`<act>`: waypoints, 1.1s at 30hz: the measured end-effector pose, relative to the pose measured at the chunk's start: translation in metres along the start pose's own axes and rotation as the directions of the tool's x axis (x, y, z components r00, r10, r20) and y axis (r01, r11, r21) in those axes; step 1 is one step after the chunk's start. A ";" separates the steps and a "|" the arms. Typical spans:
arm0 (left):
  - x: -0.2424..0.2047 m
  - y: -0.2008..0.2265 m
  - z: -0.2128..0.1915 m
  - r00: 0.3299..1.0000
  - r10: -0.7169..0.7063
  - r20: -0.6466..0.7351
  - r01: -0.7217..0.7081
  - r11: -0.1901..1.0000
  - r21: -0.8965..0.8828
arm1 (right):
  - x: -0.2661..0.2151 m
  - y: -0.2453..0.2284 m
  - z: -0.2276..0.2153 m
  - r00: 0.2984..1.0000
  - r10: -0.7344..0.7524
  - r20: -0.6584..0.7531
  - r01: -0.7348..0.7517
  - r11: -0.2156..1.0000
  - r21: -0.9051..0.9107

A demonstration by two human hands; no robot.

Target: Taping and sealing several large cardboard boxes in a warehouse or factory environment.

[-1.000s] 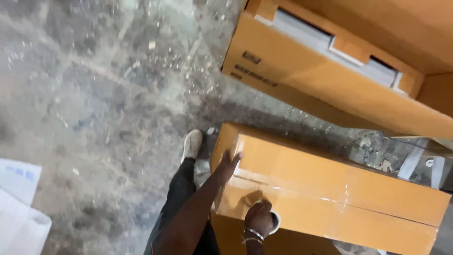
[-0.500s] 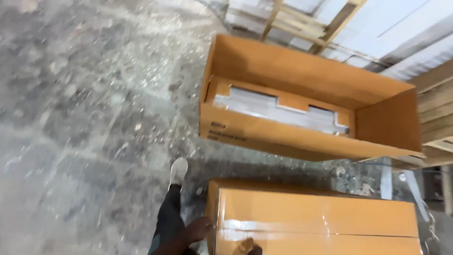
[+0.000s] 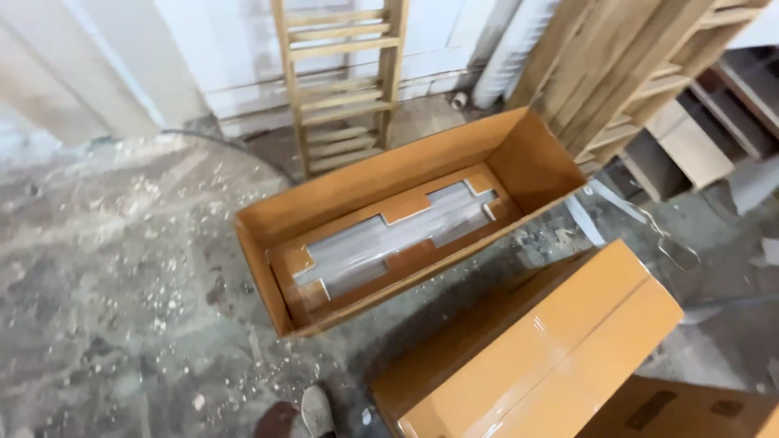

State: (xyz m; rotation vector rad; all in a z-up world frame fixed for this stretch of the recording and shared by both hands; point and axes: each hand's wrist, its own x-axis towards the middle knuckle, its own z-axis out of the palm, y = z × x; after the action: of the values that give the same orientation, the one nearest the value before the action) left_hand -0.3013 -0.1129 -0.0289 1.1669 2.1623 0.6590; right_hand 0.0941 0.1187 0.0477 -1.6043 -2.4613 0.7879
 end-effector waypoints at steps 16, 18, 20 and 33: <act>0.136 -0.052 -0.138 0.957 -0.284 -0.062 0.244 0.900 -0.362 | -0.022 -0.099 -0.059 0.751 0.627 0.208 -0.660 0.721 0.209; 0.148 -0.023 -0.145 0.963 -0.269 -0.016 0.242 0.891 -0.385 | -0.035 -0.095 -0.057 0.731 0.642 0.231 -0.681 0.710 0.178; 0.154 0.028 -0.166 0.917 -0.392 0.079 0.375 0.776 -0.506 | -0.042 -0.083 -0.049 0.731 0.606 0.313 -0.659 0.746 0.095; 0.198 0.048 -0.106 0.940 -0.209 0.269 0.216 0.976 0.004 | 0.106 -0.018 -0.123 0.814 0.561 -0.150 -0.506 0.812 0.290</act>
State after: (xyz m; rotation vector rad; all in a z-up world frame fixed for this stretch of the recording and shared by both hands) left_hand -0.4355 0.0654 0.0256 0.9320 2.0054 0.4068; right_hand 0.0757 0.2514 0.1420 -2.1792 -1.6809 0.8550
